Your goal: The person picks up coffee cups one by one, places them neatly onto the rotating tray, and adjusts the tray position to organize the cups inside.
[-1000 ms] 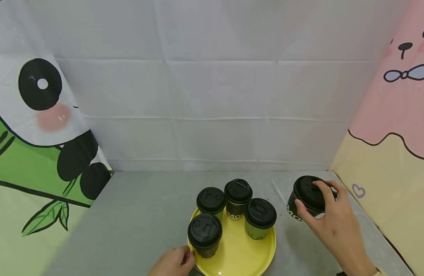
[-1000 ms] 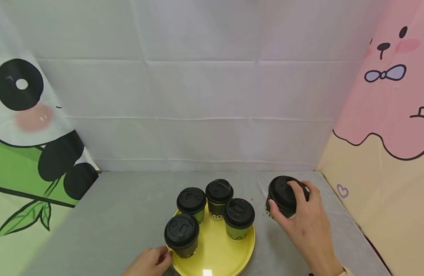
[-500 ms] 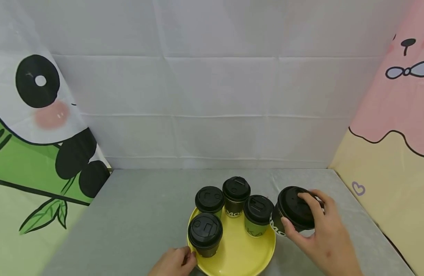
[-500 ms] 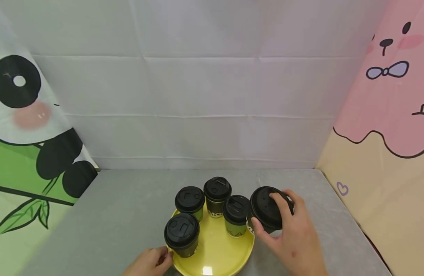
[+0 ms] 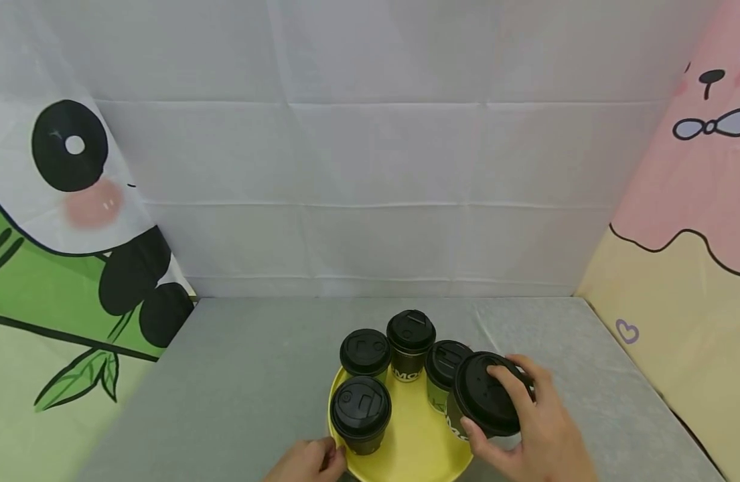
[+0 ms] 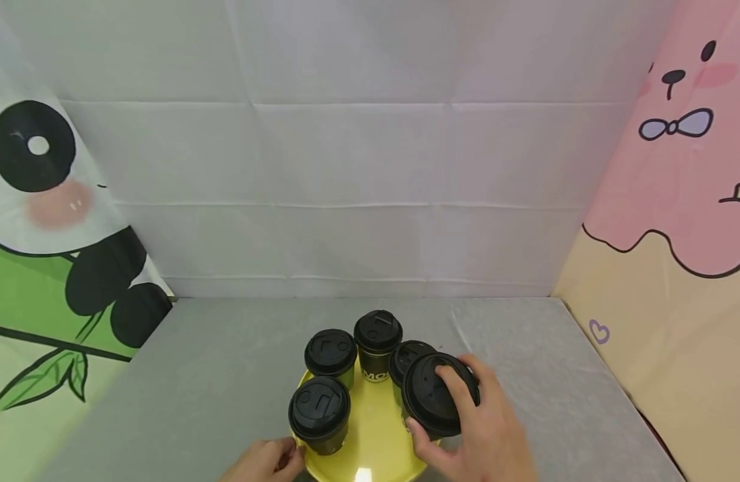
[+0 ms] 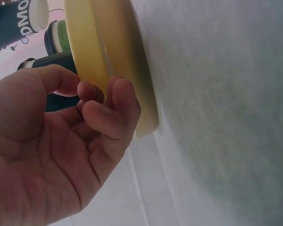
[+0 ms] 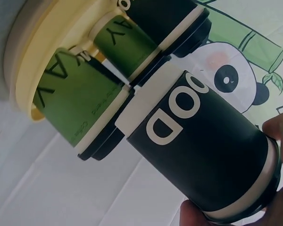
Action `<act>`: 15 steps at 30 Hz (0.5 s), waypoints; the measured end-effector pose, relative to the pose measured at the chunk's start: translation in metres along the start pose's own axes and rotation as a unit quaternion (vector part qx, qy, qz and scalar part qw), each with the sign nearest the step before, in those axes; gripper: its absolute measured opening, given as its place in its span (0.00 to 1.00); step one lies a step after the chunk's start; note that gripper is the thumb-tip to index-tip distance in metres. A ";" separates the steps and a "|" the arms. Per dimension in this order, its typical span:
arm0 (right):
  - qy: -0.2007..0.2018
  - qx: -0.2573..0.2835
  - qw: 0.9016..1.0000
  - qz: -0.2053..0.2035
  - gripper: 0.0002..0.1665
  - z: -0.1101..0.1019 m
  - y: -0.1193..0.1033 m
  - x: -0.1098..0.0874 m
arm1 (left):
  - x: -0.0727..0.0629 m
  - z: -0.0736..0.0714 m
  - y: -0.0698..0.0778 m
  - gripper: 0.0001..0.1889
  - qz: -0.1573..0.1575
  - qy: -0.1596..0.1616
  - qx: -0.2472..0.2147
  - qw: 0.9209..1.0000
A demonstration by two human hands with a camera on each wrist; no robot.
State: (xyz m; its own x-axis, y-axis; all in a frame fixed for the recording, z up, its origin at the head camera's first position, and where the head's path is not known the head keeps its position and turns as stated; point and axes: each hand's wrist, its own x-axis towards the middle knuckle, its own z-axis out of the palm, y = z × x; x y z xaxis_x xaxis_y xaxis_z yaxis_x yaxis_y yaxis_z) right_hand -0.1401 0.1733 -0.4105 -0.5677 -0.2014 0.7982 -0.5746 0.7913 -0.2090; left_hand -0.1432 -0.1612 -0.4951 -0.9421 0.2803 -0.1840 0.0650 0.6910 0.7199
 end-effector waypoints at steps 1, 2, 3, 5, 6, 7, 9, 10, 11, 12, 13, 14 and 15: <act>-0.001 -0.001 1.000 -0.002 0.41 0.000 -0.001 -0.001 | 0.000 0.001 0.001 0.21 0.000 0.002 0.001 1.000; -0.001 0.000 1.000 -0.007 0.41 0.001 -0.002 -0.002 | 0.001 0.001 0.001 0.21 -0.001 0.004 0.004 1.000; -0.002 0.003 1.000 -0.012 0.40 0.001 -0.003 -0.003 | 0.001 0.002 0.002 0.21 0.000 0.006 0.005 1.000; -0.003 0.006 1.000 -0.018 0.39 0.003 -0.005 -0.005 | 0.001 0.003 0.003 0.21 -0.001 0.007 0.008 1.000; -0.003 0.010 1.000 -0.022 0.39 0.005 -0.005 -0.006 | 0.001 0.003 0.004 0.21 -0.002 0.007 0.009 1.000; -0.006 0.011 1.000 -0.026 0.39 0.006 -0.005 -0.007 | 0.001 0.004 0.004 0.21 -0.002 0.007 0.009 1.000; -0.009 0.016 0.999 -0.029 0.40 0.009 -0.005 -0.009 | 0.001 0.005 0.006 0.21 -0.003 0.005 0.009 1.000; -0.012 0.016 0.999 -0.028 0.40 0.011 -0.005 -0.010 | 0.001 0.005 0.006 0.21 -0.002 0.003 0.009 1.000; -0.013 0.019 0.999 -0.031 0.40 0.013 -0.004 -0.011 | 0.001 0.006 0.007 0.21 -0.003 0.002 0.011 1.000; -0.016 0.018 0.999 -0.031 0.40 0.015 -0.004 -0.012 | 0.001 0.007 0.008 0.21 -0.002 0.001 0.011 1.000; -0.020 0.019 0.999 -0.030 0.39 0.017 -0.004 -0.012 | 0.001 0.007 0.009 0.21 -0.002 0.000 0.013 1.000; -0.024 0.018 0.999 -0.027 0.39 0.018 -0.004 -0.013 | 0.001 0.008 0.009 0.21 -0.002 0.000 0.013 1.000; -0.030 0.017 0.999 -0.026 0.39 0.020 -0.004 -0.014 | 0.001 0.009 0.010 0.21 -0.002 -0.001 0.014 1.000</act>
State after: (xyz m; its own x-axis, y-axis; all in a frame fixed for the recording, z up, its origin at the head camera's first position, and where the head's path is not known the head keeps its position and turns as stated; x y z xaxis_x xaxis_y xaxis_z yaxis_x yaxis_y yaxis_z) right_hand -0.1419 0.1614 -0.4319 -0.5701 -0.2765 0.7737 -0.6234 0.7589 -0.1882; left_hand -0.1406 -0.1476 -0.4939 -0.9414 0.2793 -0.1889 0.0702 0.7104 0.7003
